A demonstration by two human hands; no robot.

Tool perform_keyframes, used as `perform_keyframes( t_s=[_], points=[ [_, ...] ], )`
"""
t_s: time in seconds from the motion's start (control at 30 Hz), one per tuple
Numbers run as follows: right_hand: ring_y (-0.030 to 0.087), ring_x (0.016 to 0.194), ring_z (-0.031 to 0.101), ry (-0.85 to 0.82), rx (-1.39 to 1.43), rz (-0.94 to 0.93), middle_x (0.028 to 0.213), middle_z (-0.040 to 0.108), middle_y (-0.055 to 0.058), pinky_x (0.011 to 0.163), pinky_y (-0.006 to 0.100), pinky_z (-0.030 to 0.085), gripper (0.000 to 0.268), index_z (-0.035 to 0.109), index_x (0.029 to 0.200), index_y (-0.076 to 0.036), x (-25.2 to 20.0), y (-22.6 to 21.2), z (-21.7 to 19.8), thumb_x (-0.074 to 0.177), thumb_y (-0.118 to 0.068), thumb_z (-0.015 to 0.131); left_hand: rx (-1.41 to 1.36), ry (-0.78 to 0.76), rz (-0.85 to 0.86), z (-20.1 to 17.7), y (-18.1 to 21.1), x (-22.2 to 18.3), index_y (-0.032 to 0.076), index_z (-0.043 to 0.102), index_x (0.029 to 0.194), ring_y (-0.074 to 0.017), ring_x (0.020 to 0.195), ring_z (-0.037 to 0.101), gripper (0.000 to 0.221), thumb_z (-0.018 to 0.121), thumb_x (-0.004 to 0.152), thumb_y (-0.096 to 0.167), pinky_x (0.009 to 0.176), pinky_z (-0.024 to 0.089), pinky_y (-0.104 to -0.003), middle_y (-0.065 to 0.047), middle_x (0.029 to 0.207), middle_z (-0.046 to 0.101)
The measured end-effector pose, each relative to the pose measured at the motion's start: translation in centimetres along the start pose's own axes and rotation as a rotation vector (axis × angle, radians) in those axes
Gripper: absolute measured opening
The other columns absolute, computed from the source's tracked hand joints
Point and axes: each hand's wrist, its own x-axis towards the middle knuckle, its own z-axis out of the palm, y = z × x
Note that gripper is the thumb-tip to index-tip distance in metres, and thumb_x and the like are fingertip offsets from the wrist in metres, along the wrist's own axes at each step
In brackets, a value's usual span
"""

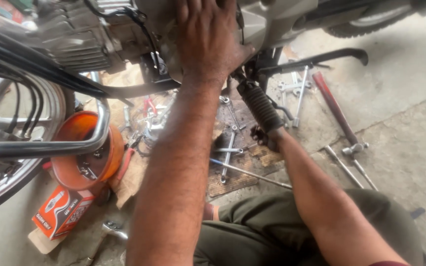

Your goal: The recorder is repairing the engine casing and footrest area of a motorcycle using various tools.

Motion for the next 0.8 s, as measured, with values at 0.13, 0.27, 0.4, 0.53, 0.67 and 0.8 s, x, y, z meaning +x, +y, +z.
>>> perform_keyframes(
  t_s=[0.13,0.27,0.4,0.53,0.67,0.8],
  points=[
    [0.011,0.049,0.053,-0.092,-0.158,0.083,0.078,0.068,0.008,0.041,0.030,0.044,0.054,0.059,0.136,-0.028,-1.5,1.5,-0.8,0.091,-0.002,0.048,-0.007,0.011,-0.013,-1.9,0.3,0.1,0.010,0.041,0.147,-0.0431,0.137,0.041,0.127,0.095,0.048,0.068,0.119,0.023,-0.055,-0.028,0.145,0.050],
    [0.010,0.049,0.056,0.093,-0.012,0.083,0.086,0.071,0.006,0.036,0.026,0.035,0.043,0.063,0.127,-0.021,-2.3,-1.2,-1.3,0.093,-0.003,0.045,0.025,0.016,-0.021,-3.4,0.7,0.6,0.018,0.045,0.150,-0.0464,0.149,0.031,0.114,0.087,0.065,0.081,0.127,0.008,-0.056,-0.030,0.154,0.042],
    [0.008,0.046,0.052,0.371,0.303,-0.030,0.091,0.073,0.005,0.031,0.022,0.028,0.028,0.068,0.117,-0.012,-1.6,-2.1,-6.0,0.096,-0.010,0.049,0.088,-0.188,-0.057,-3.5,0.8,0.7,0.023,0.045,0.153,-0.0433,0.152,0.021,0.118,0.080,0.058,0.083,0.122,-0.006,-0.055,-0.025,0.161,0.033],
    [0.008,0.048,0.046,0.428,0.415,-0.419,0.092,0.075,0.009,0.035,0.021,0.033,0.022,0.071,0.114,-0.007,-6.1,-8.6,-4.5,0.097,-0.019,0.067,0.094,-0.204,-0.060,-4.2,1.0,0.8,0.024,0.044,0.154,-0.0425,0.154,0.018,0.117,0.078,0.060,0.085,0.122,-0.009,-0.055,-0.024,0.163,0.031],
    [0.008,0.068,0.064,0.398,0.130,-0.615,0.099,0.077,0.011,0.058,0.019,0.050,0.025,0.073,0.115,-0.001,-11.1,-16.6,1.9,0.095,-0.015,0.075,0.121,-0.281,-0.092,-4.9,1.2,1.0,0.025,0.044,0.153,-0.0415,0.155,0.017,0.115,0.076,0.062,0.087,0.123,-0.009,-0.054,-0.023,0.164,0.028],
    [0.012,0.075,0.071,0.326,-0.732,-0.938,0.101,0.078,0.010,0.064,0.025,0.058,0.023,0.076,0.113,-0.007,-10.5,-22.2,6.4,0.097,-0.024,0.075,0.096,-0.301,-0.092,-4.7,1.1,1.0,0.024,0.042,0.154,-0.0420,0.154,0.017,0.113,0.075,0.064,0.084,0.122,-0.010,-0.053,-0.023,0.164,0.026]
  ],
)
